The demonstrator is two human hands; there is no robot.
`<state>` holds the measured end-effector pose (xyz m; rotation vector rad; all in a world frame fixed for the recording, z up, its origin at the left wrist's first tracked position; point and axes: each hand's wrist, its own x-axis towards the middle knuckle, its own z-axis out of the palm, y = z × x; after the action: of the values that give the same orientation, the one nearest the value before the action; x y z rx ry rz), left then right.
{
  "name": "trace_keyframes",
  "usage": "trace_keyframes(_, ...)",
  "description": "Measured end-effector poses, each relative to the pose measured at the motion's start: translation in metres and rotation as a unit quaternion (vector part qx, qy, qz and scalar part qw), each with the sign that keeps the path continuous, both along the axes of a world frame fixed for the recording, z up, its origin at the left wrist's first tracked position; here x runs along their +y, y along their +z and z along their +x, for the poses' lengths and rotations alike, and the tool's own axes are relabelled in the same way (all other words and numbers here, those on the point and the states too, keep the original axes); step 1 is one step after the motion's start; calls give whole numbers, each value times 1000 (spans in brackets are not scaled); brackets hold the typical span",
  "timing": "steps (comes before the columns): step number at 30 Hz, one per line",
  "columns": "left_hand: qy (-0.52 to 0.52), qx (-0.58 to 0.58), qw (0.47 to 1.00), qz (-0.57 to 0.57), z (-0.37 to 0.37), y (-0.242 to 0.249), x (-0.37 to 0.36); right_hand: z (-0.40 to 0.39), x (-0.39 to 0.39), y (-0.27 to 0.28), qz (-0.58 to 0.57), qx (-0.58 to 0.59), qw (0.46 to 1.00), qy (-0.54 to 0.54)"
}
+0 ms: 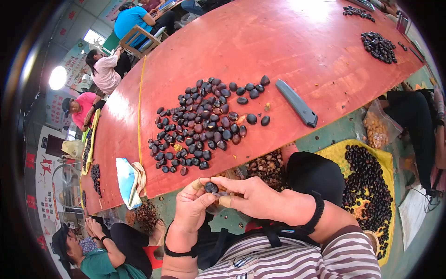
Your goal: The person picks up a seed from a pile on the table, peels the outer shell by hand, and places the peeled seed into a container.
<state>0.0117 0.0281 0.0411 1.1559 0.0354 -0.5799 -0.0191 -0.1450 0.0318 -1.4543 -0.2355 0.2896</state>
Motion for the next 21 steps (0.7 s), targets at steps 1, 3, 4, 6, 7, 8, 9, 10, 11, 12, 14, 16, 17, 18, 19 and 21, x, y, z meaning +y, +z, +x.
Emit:
trace_keyframes(1,-3,-4,1000,-6,-3,3,-3,-1,-1,2,-11,2,1000,4)
trace_keyframes(3,-3,-19,1000,-2,-7,2,-4,-5,-2,2,-36,-3,999,7)
trace_keyframes(4,-2,-29,1000,10,-10,-2,-3,-6,-2,1,-50,-11,999,6)
trace_keyframes(6,-3,-35,999,17,-14,-8,-1,-8,-1,-1,-67,-30,997,-3)
trace_keyframes(7,-6,-31,999,12,-15,-10,-1,-9,-1,-4,-70,-42,997,-11)
trace_keyframes(8,-10,-26,1000,8,-17,-12,-1,-9,0,-5,-72,-53,996,-20)
trace_keyframes(9,-5,-26,1000,8,-18,-14,-1,-10,1,-7,-83,-57,995,-23)
trace_keyframes(10,0,-25,1000,9,-19,-17,-1,-10,1,-9,-95,-60,993,-25)
trace_keyframes(11,5,-24,1000,9,-21,-19,-2,-11,1,-10,-106,-64,992,-28)
trace_keyframes(12,9,-9,1000,-3,-22,-18,-3,-12,0,-9,-76,-27,996,-28)
trace_keyframes(14,15,24,999,-29,-24,-15,-4,-13,-2,-4,-15,46,998,-30)
trace_keyframes(16,11,15,999,-42,-23,-21,1,-16,-5,7,-21,111,994,15)
trace_keyframes(17,10,11,999,-47,-22,-24,4,-17,-6,10,-23,143,989,38)
trace_keyframes(18,12,14,999,-47,-22,-25,5,-20,-2,5,22,132,990,32)
trace_keyframes(19,14,17,999,-46,-21,-27,6,-21,1,1,22,128,991,24)
trace_keyframes(21,19,21,999,-45,-21,-29,6,-24,6,-7,21,119,993,7)
